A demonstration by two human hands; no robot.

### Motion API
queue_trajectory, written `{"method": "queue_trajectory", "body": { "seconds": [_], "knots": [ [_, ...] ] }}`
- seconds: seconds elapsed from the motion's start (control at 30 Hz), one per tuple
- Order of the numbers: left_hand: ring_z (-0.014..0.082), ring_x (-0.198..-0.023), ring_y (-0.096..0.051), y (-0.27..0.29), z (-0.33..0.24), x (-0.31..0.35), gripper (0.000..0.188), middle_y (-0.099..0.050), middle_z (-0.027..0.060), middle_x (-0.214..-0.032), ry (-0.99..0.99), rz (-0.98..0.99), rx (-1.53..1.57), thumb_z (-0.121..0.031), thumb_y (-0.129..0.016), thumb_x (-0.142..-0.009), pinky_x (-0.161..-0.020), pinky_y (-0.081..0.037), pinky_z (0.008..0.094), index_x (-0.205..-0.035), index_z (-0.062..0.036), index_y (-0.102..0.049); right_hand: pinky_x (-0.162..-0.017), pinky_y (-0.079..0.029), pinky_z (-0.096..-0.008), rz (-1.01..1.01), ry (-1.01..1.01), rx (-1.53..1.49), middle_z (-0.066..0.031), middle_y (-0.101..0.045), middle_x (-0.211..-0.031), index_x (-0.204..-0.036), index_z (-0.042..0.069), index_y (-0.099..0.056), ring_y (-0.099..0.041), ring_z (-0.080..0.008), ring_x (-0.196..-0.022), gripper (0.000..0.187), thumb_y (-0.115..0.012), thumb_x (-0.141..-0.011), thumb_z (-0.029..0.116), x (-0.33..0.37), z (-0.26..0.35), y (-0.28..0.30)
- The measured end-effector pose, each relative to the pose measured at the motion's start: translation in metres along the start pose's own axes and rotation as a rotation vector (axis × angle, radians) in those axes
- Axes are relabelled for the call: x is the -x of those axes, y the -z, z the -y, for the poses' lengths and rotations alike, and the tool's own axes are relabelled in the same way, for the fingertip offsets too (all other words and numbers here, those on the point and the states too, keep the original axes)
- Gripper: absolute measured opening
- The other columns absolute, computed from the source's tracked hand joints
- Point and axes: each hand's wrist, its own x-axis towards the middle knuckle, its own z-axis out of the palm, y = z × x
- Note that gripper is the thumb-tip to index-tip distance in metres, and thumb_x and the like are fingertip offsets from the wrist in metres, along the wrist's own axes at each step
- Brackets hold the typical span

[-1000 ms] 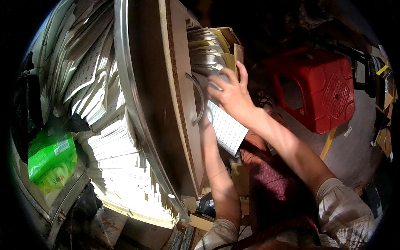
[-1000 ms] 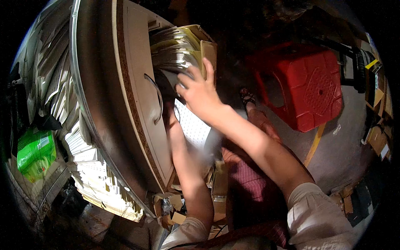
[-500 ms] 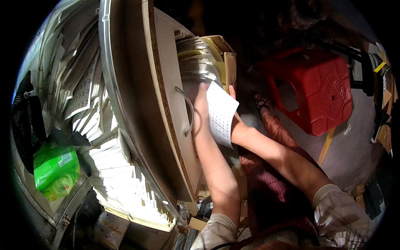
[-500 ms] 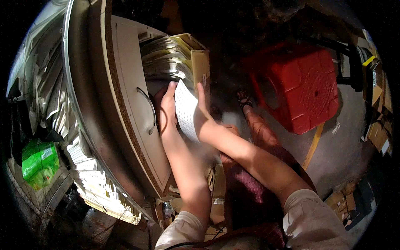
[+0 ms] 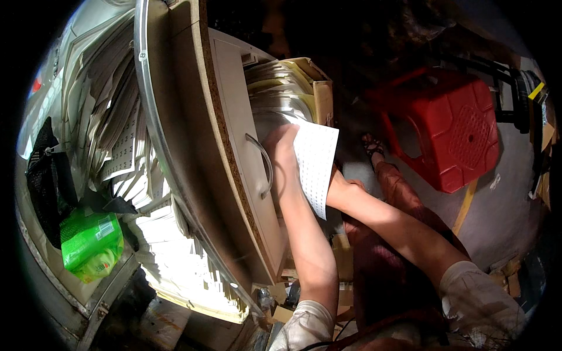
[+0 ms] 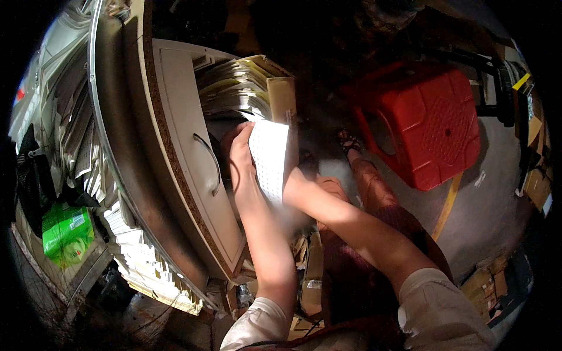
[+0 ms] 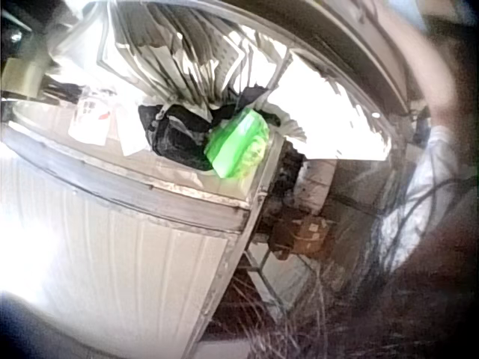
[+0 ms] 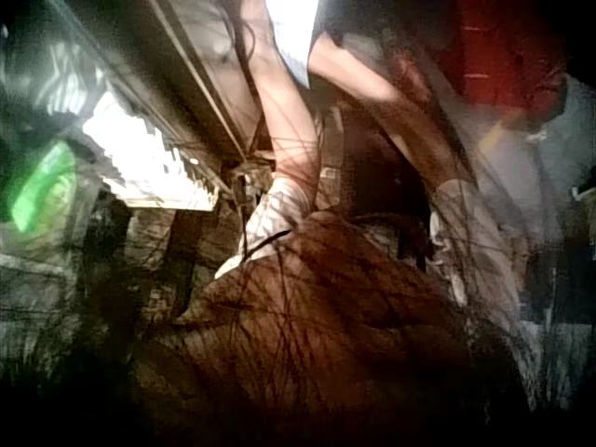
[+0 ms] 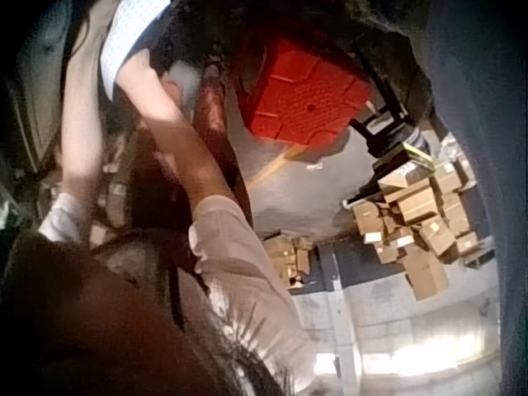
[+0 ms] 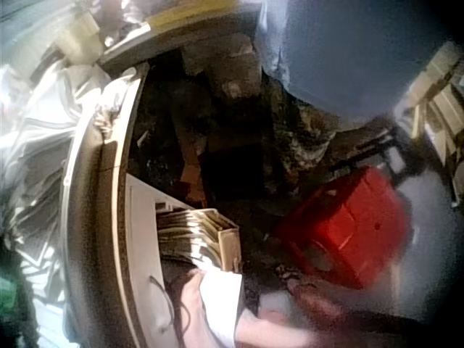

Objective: The person retrieves sheets of paper from a drawer, separates them, and places them on a red stool. The person then moves to a table and handles small plastic bags containing hardware items, placing them into a cardboard box.

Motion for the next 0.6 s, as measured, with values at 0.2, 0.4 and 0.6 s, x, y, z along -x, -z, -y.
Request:
{"method": "queue_trajectory", "body": {
  "seconds": [0.2,0.4,0.6],
  "knots": [
    [0.0173,-0.081,-0.065,0.007,-0.004,0.03,0.014,-0.071,0.0069,-0.088,-0.02,-0.029,-0.027,-0.016,-0.071,-0.092,-0.077,-0.051,0.0299,-0.093,-0.0018,-0.071,-0.117,0.004,-0.0727,-0.074,0.197,0.08,-0.0028,-0.067,-0.099,-0.11,0.01,-0.066,-0.062,-0.021,-0.104,0.027,-0.063,-0.088,0.026,0.016,-0.008,0.007],
    [0.017,-0.085,-0.065,0.009,0.043,0.035,0.018,-0.071,0.0074,-0.092,0.011,-0.027,0.08,-0.019,-0.069,-0.094,-0.08,-0.051,0.0293,-0.096,-0.0009,-0.071,-0.119,0.004,-0.0725,0.061,0.119,0.011,0.0017,-0.066,-0.1,-0.107,0.014,-0.069,-0.061,-0.0202,-0.108,0.022,-0.058,-0.09,0.022,0.028,-0.012,0.017],
    [0.0167,-0.088,-0.065,0.041,0.069,0.032,0.022,-0.071,0.0079,-0.095,0.001,-0.091,0.159,-0.022,-0.068,-0.096,-0.083,-0.05,0.0288,-0.098,0.0001,-0.071,-0.117,0.001,-0.0768,-0.019,0.184,0.0,-0.0025,-0.066,-0.101,-0.105,0.012,-0.069,-0.059,-0.0246,-0.113,0.024,-0.057,-0.087,0.021,0.018,0.004,0.021]
  ]
}}
